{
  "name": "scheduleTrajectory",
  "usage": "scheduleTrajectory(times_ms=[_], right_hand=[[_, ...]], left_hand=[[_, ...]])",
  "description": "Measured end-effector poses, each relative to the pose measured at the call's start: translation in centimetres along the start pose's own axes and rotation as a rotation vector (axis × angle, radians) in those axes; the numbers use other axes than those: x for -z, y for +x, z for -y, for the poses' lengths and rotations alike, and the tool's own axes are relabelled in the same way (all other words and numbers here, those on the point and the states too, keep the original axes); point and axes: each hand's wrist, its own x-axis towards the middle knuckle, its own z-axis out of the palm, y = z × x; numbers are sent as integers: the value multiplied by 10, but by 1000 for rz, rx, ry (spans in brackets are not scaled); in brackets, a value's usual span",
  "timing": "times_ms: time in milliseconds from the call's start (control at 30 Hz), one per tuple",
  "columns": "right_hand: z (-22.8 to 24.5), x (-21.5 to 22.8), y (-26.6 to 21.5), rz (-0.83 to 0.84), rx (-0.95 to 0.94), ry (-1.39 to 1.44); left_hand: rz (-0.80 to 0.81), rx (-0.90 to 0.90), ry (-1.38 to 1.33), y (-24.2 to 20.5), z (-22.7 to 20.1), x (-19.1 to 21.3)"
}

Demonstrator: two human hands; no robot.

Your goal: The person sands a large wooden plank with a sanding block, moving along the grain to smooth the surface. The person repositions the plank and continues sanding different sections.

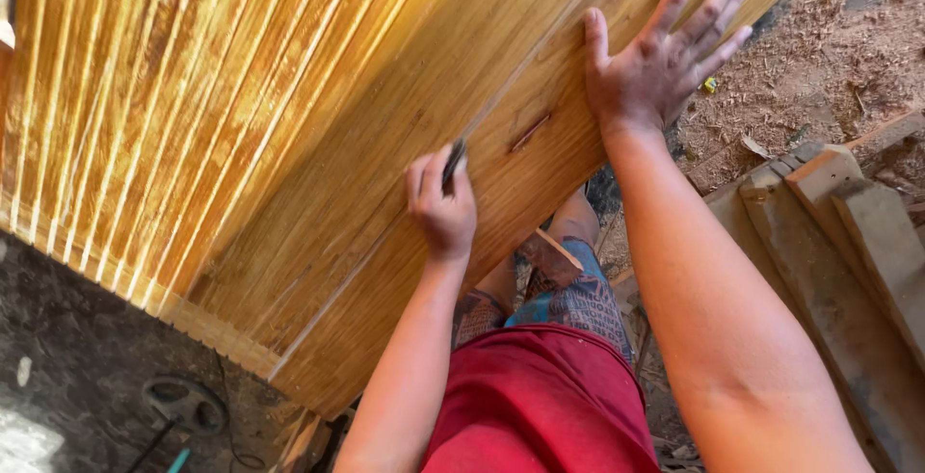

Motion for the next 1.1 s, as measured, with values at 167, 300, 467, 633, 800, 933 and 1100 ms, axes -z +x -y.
scheduleTrajectory(times_ms=[167,300,467,633,800,933,1100], right_hand=[[-7,-7,-5,33,-25,-92],[-7,-9,0,30,-32,-97],[-10,-12,-7,42,-22,-84],[-9,-7,-4,-11,8,-45],[-10,-7,-10,6,-21,-45],[-5,-5,-3,17,-22,-47],[-4,-4,-4,29,-24,-52]], left_hand=[[50,12,30,-26,15,44],[39,27,45,-14,9,34],[36,-47,5,1,-3,-3],[57,-46,15,2,-5,8],[69,-29,51,5,-9,13],[83,-87,-11,30,-23,-32],[140,-126,16,30,-22,-15]])
